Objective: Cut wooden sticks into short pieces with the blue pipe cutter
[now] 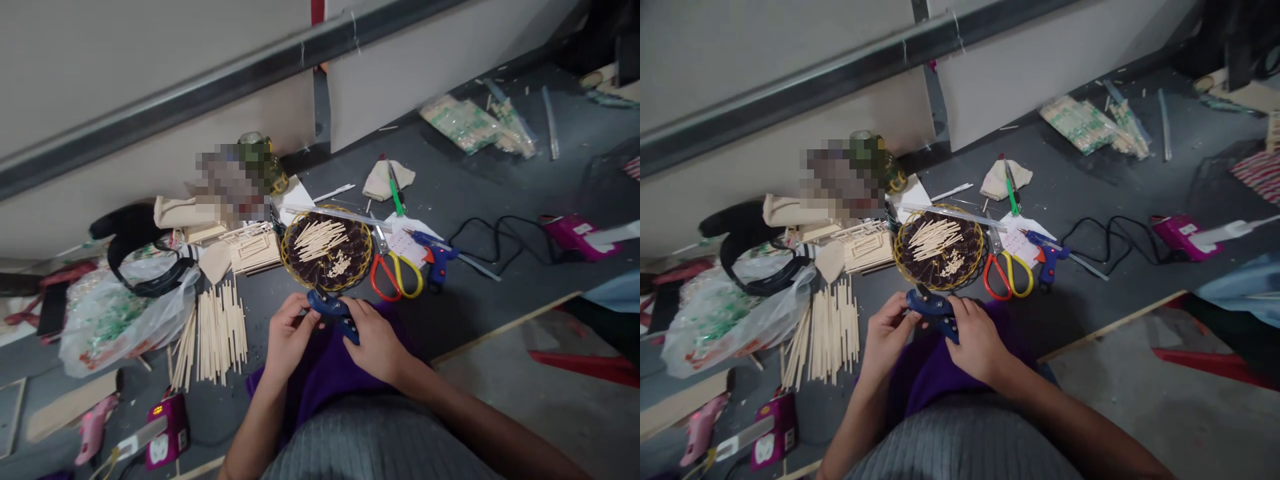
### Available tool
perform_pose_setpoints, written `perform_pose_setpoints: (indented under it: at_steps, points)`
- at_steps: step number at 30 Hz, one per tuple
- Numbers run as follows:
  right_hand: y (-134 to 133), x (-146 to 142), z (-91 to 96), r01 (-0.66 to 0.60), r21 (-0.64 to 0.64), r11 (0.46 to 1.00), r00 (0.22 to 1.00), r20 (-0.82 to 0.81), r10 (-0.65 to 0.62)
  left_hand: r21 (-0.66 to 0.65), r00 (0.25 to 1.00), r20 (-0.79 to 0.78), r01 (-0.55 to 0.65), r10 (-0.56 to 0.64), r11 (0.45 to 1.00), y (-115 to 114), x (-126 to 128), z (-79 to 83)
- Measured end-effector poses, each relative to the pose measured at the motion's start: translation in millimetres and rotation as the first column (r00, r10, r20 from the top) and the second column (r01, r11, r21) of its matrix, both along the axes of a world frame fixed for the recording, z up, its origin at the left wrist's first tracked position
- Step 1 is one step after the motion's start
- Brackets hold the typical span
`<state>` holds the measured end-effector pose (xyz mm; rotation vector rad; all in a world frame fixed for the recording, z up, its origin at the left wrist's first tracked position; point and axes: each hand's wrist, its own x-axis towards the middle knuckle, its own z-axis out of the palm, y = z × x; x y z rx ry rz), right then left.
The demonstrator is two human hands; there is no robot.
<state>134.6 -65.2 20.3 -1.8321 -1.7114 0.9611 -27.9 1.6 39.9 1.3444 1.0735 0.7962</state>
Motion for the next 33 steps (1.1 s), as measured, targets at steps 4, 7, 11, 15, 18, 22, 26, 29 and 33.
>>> perform_pose_setpoints:
  at_steps: [4,7,11,15,18,22,26,29,33]
  points:
    - [-1,0,1.7,-0.014,0.001,1.0,1.0,0.023,0.013,0.076,0.996,-0.08,0.047,-0.041,0.996,0,-2,2.7]
    - [-2,0,0.5,-0.018,0.005,1.0,0.999,0.029,0.017,0.131,0.991,-0.125,0.067,-0.051,0.989,1,-3,3.5]
    - [-2,0,-0.6,-0.013,-0.008,1.0,1.0,0.018,0.013,0.167,0.987,-0.148,0.081,-0.056,0.983,3,-3,5.1]
    - [0,1,-0.8,-0.014,-0.024,1.0,1.0,0.012,0.014,0.17,0.984,-0.164,0.092,-0.063,0.981,5,-2,6.2]
    - [2,1,-1.4,-0.014,-0.029,0.999,1.0,0.024,0.015,0.173,0.98,-0.191,0.093,-0.059,0.981,8,-3,6.5]
    - [5,1,-2.3,-0.014,-0.039,0.999,0.999,0.029,0.015,0.171,0.98,-0.193,0.089,-0.055,0.981,12,-2,7.1]
    - [7,1,-3.6,-0.017,-0.07,0.997,1.0,0.004,0.017,0.151,0.983,-0.174,0.089,-0.062,0.984,16,0,6.0]
    - [10,2,-6.3,-0.022,-0.114,0.993,1.0,0.002,0.022,0.061,0.984,-0.15,0.102,-0.092,0.993,21,1,2.8]
    - [16,4,-11.3,-0.025,-0.127,0.992,0.999,0.031,0.029,-0.032,0.987,-0.111,0.114,-0.117,0.993,31,2,-3.1]
